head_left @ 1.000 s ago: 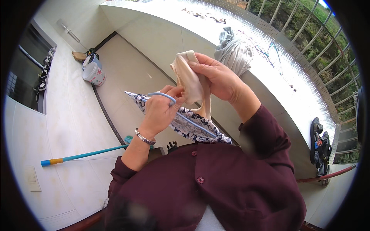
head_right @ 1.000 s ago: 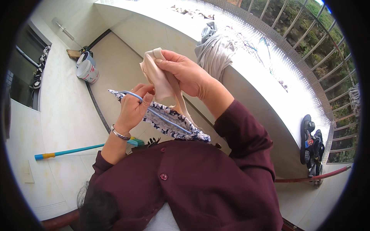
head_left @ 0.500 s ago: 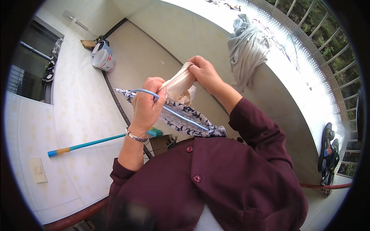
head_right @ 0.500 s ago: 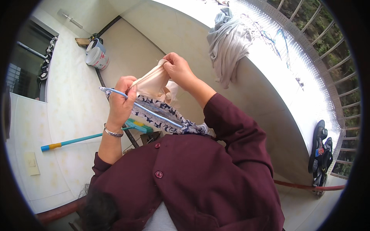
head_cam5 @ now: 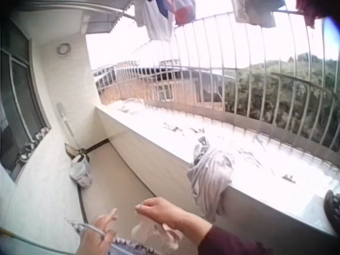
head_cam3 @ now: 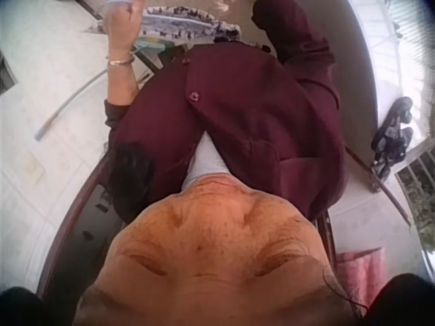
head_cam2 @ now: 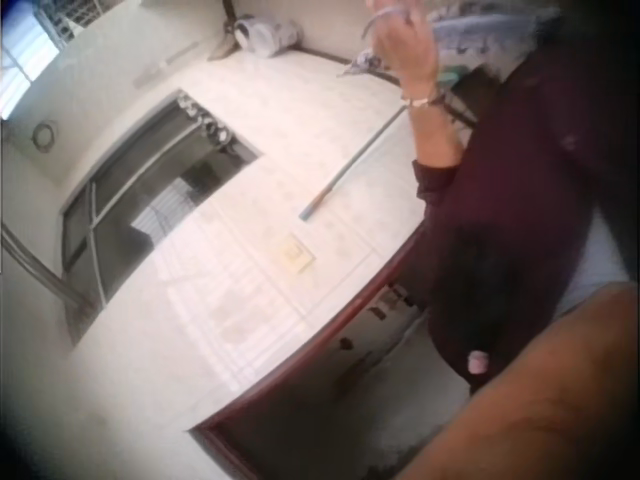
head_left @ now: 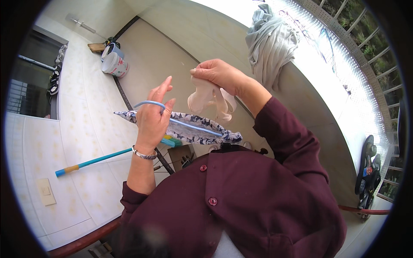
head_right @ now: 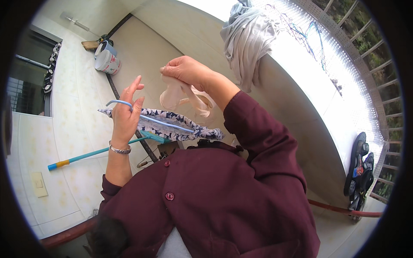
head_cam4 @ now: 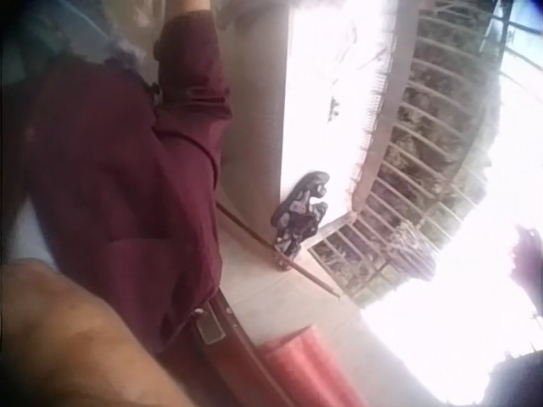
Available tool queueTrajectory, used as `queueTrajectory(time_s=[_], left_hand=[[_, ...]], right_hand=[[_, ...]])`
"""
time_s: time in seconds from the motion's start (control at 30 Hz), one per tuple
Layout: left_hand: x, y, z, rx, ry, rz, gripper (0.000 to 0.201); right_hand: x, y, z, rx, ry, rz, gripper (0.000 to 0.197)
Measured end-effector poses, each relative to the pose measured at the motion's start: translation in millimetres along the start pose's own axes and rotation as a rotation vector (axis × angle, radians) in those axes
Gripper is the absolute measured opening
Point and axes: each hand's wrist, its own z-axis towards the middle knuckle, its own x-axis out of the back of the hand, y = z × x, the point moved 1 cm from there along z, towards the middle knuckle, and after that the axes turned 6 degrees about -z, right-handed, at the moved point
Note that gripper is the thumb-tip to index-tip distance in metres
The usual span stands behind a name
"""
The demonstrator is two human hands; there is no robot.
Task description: The person hangs several garments on a balcony clothesline using a long wooden pole and plastic hangers. They pick up each item, place it on a hanger, and use the pole to lift and secure the hanger on the line.
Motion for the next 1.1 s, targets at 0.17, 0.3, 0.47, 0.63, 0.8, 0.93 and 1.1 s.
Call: queueTrajectory(time_s=[0.17, 0.3, 0.47, 0.63, 0.8, 0.93, 1.1], left_hand=[[-16.0, 8.2, 3.7, 0.074, -0.088, -0.093, 0.053], [-15.5, 0.1, 5.7, 0.066, -0.156, -0.11, 0.032], [-8.2, -1.6, 2.9, 0.139, -0.173, -0.069, 0.016], [-5.4, -10.4, -7.4, 0.204, -0.115, -0.1, 0.017], [-5.0, -5.6, -11.6, 0.221, -0.089, -0.077, 0.018], [-5.3, 5.9, -11.5, 0.18, -0.045, -0.031, 0.019], [-3.9, -3.2, -14.7, 0.226, -0.03, 0.018, 0.019]], right_hand=[[-14.6, -18.4, -19.2, 0.18, -0.319, -0.047, 0.033], [-7.6, -10.8, -21.6, 0.256, -0.339, -0.134, 0.029], [31.4, 41.9, -17.3, 0.179, -0.289, -0.31, 0.031], [68.9, 103.0, -28.2, 0.026, -0.195, -0.452, 0.039], [87.9, 162.8, -37.2, 0.011, -0.194, -0.589, 0.039], [96.8, 218.4, -43.6, -0.031, -0.135, -0.757, 0.044], [113.7, 280.7, -50.9, -0.223, 0.048, -0.908, 0.055]])
